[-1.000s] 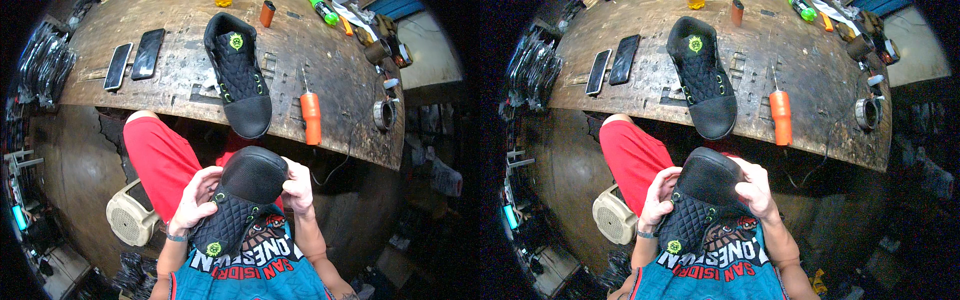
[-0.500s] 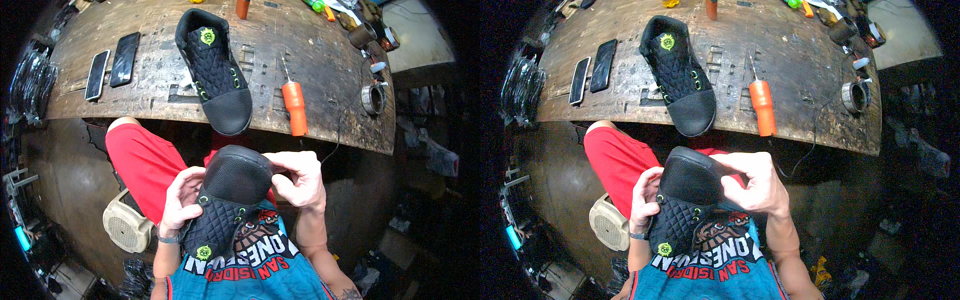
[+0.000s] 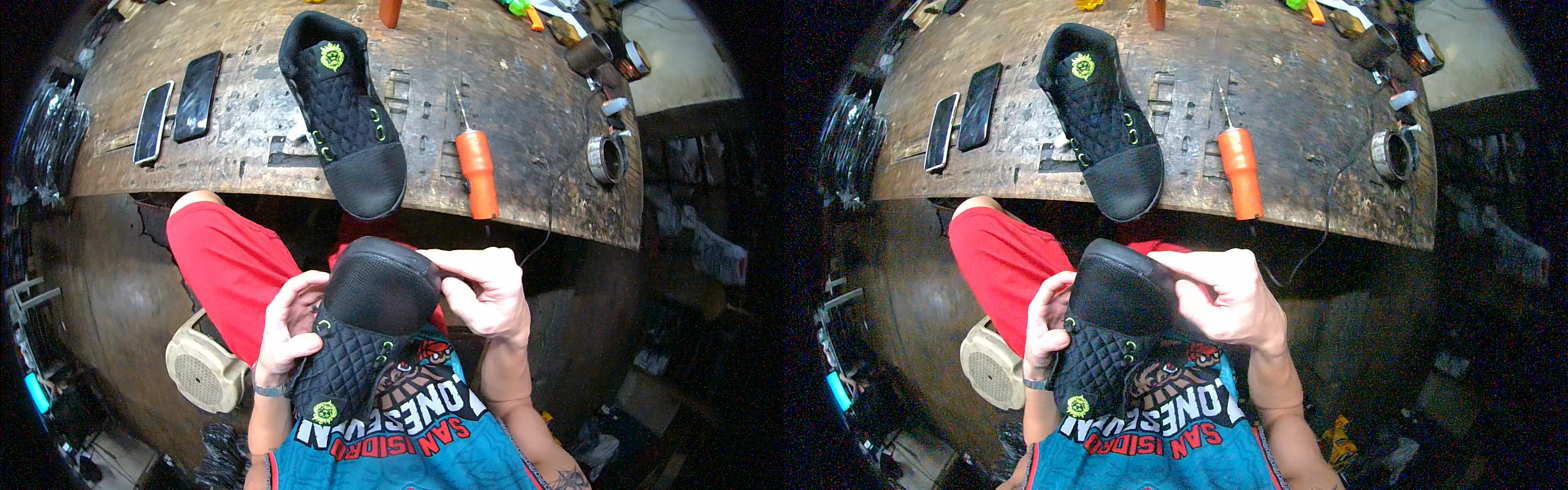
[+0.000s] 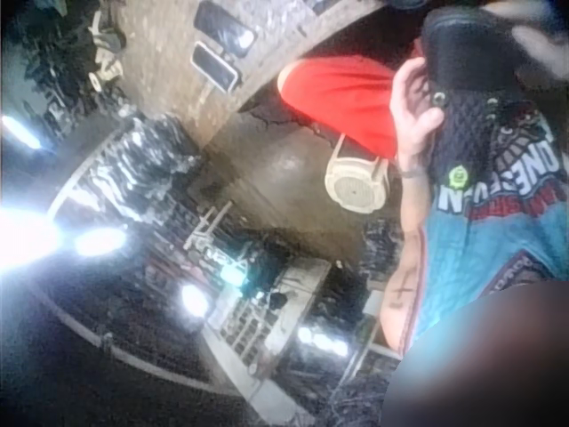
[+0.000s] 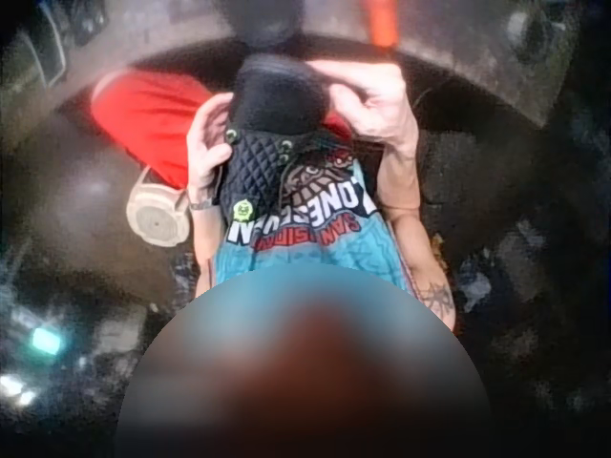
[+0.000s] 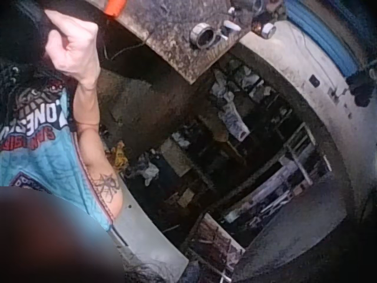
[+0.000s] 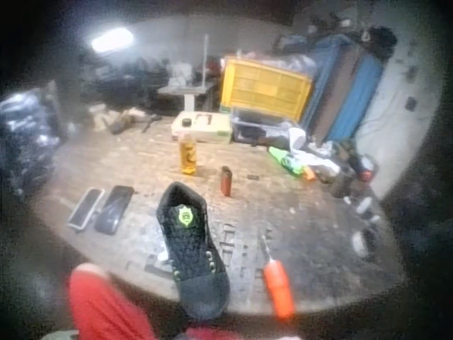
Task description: The person sits at a workbench and uses a rotary tool to grind and shape the sole of a black shoe. They repeatedly reposition the shoe, inspect the sole, and continue grinding along the edges and surface of the sole.
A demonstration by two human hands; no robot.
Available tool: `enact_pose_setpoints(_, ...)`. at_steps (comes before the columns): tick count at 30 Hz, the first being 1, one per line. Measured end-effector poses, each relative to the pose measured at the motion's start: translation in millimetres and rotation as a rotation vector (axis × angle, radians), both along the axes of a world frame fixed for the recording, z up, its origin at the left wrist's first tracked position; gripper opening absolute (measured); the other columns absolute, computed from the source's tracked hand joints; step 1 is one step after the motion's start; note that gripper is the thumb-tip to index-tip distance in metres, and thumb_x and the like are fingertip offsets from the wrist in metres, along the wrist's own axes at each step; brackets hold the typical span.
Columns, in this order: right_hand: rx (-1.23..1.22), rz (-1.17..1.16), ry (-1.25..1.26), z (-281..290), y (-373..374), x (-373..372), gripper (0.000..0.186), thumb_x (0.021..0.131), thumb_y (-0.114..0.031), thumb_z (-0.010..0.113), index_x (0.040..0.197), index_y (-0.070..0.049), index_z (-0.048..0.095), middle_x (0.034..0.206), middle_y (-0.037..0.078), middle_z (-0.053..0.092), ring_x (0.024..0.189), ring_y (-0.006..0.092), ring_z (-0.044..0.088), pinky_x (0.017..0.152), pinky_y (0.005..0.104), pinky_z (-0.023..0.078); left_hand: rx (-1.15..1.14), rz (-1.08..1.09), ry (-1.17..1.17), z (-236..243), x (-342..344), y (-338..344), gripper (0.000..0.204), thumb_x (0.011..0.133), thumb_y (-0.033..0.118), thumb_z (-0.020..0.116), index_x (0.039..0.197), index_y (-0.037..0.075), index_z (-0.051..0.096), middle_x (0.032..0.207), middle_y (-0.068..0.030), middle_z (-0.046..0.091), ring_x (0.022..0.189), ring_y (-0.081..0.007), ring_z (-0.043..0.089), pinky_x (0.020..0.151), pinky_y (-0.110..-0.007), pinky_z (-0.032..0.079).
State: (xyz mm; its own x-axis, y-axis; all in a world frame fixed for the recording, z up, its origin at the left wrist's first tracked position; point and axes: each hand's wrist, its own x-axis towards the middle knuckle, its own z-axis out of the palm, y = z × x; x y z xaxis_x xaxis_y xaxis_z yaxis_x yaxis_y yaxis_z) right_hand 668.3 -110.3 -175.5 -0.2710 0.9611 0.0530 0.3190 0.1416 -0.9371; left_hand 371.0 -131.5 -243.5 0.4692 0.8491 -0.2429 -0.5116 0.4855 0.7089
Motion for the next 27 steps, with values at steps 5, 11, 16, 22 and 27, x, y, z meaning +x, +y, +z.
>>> enact_pose_setpoints(5,-0.108,-0.043,0.139,-11.9,-4.5,2.0,0.044,0.087,-0.006,0.07,0.13,0.004,0.067,0.106,0.016,0.078,0.093,0.0173,0.073,0.086,0.0309,0.057,0.041,0.006,0.027,0.8,4.3,4.5,0.088,0.078,0.015,0.09,0.149,-0.003,0.041,0.143,-0.019,0.057,0.131,-0.0278,0.057,0.11,-0.04,0.046)
enact_pose_setpoints(11,-0.266,-0.298,0.382,-49.4,1.2,-1.9,0.044,0.104,-0.011,0.06,0.144,0.006,0.054,0.135,0.012,0.066,0.118,0.017,0.064,0.103,0.0322,0.05,0.153,0.094,0.495,22.0,39.4,12.5,0.076,0.077,0.016,0.089,0.141,-0.002,0.051,0.131,-0.0105,0.064,0.117,-0.0188,0.063,0.1,-0.034,0.051)
enact_pose_setpoints(16,-0.232,-0.384,0.57,-60.0,-9.6,-6.9,0.061,0.107,-0.03,0.058,0.153,0.005,0.038,0.137,0.02,0.061,0.124,0.0258,0.063,0.106,0.0392,0.052,0.823,0.252,0.947,45.2,62.8,10.3,0.074,0.065,0.02,0.091,0.129,-0.004,0.062,0.116,-0.0213,0.07,0.104,-0.0303,0.071,0.091,-0.037,0.057)
enact_pose_setpoints(22,-0.197,-0.316,0.716,-53.0,-13.0,-17.4,0.07,0.106,-0.038,0.058,0.154,0.005,0.032,0.144,0.03,0.054,0.134,0.0384,0.056,0.112,0.0489,0.047,0.963,0.281,1.034,56.4,63.5,3.4,0.074,0.064,0.02,0.091,0.127,-0.005,0.062,0.118,-0.0261,0.069,0.106,-0.0379,0.072,0.095,-0.043,0.058)
enact_pose_setpoints(27,-0.182,-0.292,0.705,-52.3,-12.5,-20.2,0.071,0.105,-0.039,0.058,0.155,0.005,0.031,0.146,0.029,0.052,0.137,0.0378,0.053,0.113,0.0485,0.046,0.979,0.283,1.054,55.3,61.7,0.4,0.074,0.063,0.021,0.091,0.126,-0.005,0.062,0.117,-0.0266,0.07,0.106,-0.0384,0.072,0.094,-0.043,0.059)
